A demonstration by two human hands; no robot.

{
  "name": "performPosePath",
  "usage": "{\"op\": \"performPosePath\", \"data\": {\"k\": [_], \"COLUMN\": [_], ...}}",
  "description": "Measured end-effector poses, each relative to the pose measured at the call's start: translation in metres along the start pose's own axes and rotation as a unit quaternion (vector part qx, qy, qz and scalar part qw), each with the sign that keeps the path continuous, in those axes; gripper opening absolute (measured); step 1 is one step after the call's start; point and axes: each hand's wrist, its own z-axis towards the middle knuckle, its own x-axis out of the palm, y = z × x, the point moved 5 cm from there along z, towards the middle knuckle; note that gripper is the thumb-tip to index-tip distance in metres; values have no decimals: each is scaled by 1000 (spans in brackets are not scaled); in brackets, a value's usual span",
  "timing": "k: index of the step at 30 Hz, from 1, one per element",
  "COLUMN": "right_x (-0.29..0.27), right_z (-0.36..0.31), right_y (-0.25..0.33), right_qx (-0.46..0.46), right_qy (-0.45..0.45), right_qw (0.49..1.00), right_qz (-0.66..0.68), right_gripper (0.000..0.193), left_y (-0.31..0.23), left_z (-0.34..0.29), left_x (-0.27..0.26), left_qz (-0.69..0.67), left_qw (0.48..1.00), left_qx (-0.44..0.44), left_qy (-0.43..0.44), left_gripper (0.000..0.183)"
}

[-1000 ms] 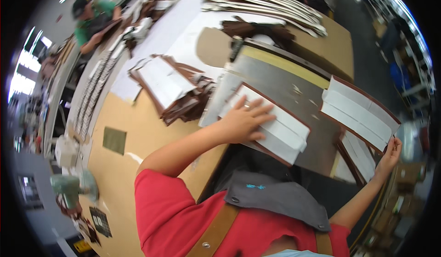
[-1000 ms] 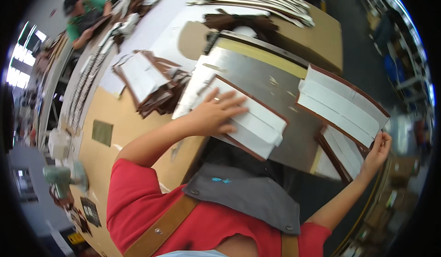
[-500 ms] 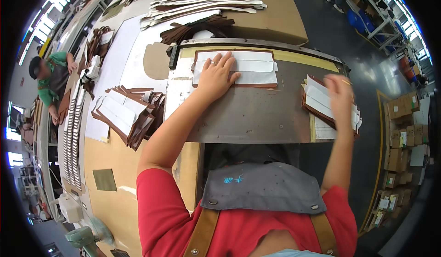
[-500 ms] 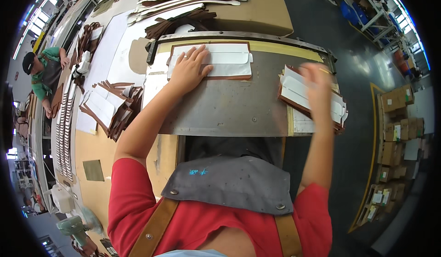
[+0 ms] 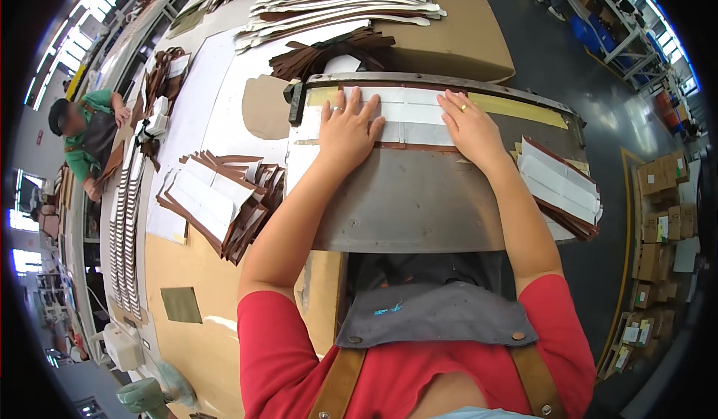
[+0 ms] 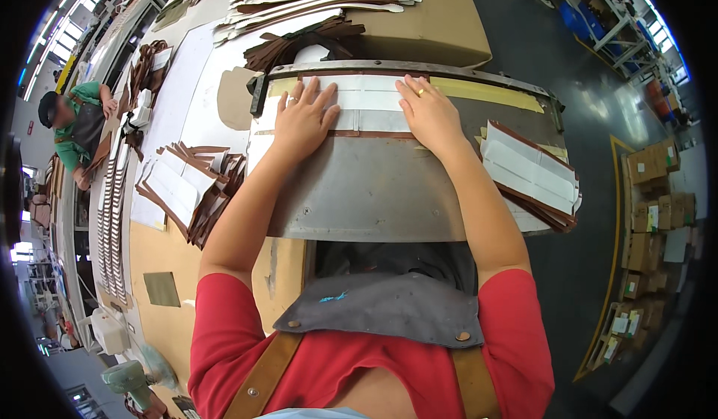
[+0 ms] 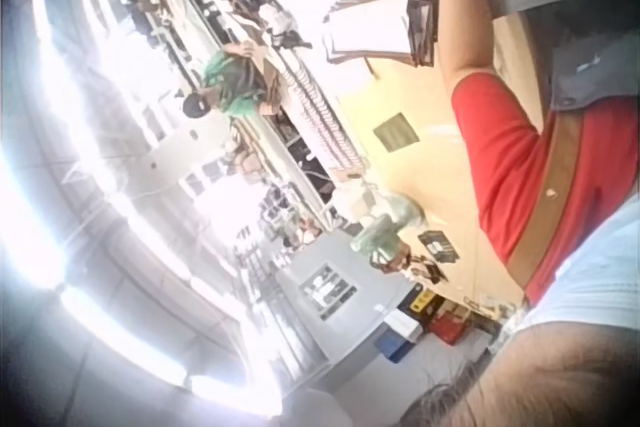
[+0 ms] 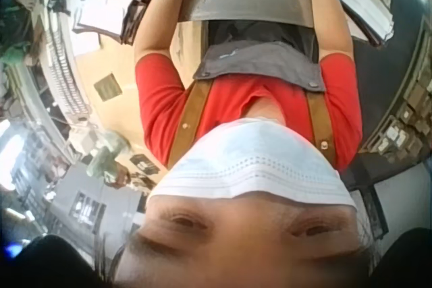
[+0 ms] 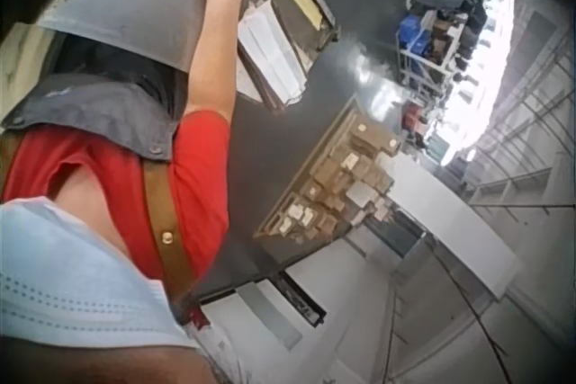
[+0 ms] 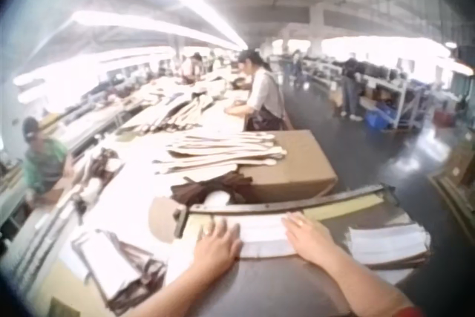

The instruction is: The person assembles face masks by hand at a workstation. They pick up a white mask blank and a brown frame, align them, and press the edges together to secure the assembly. The finished masks are stacked on the table.

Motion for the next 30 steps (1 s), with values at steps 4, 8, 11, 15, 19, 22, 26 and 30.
{"op": "performPosePath", "data": {"k": [4,8,11,15,19,22,26,30], "right_x": [2,6,1,-10,-19,-19,-22,-20], "right_z": [3,10,11,4,3,2,2,2], "right_y": [5,10,11,16,21,21,24,26], "right_qx": [-20,-35,-50,-44,-32,-36,-30,-33], "right_qy": [-16,-24,-55,-56,-40,-37,-24,-18], "right_qw": [1000,999,997,997,998,998,999,999], "right_qz": [10,-12,-16,27,46,29,25,4], "right_gripper": [35,35,32,28,26,28,28,28], "left_y": [4,13,13,13,11,8,6,5], "left_z": [2,1,6,4,4,5,4,2], "left_x": [-5,-2,-4,-10,-14,-14,-17,-19], "left_qz": [-10,-5,-25,-19,-6,-5,7,7], "left_qw": [1000,1000,1000,999,999,999,999,1000], "left_qx": [-21,-9,-15,-5,4,10,18,11], "left_qy": [19,2,12,-30,-41,-30,-35,-26], "left_gripper": [44,44,44,43,40,39,38,38]}}
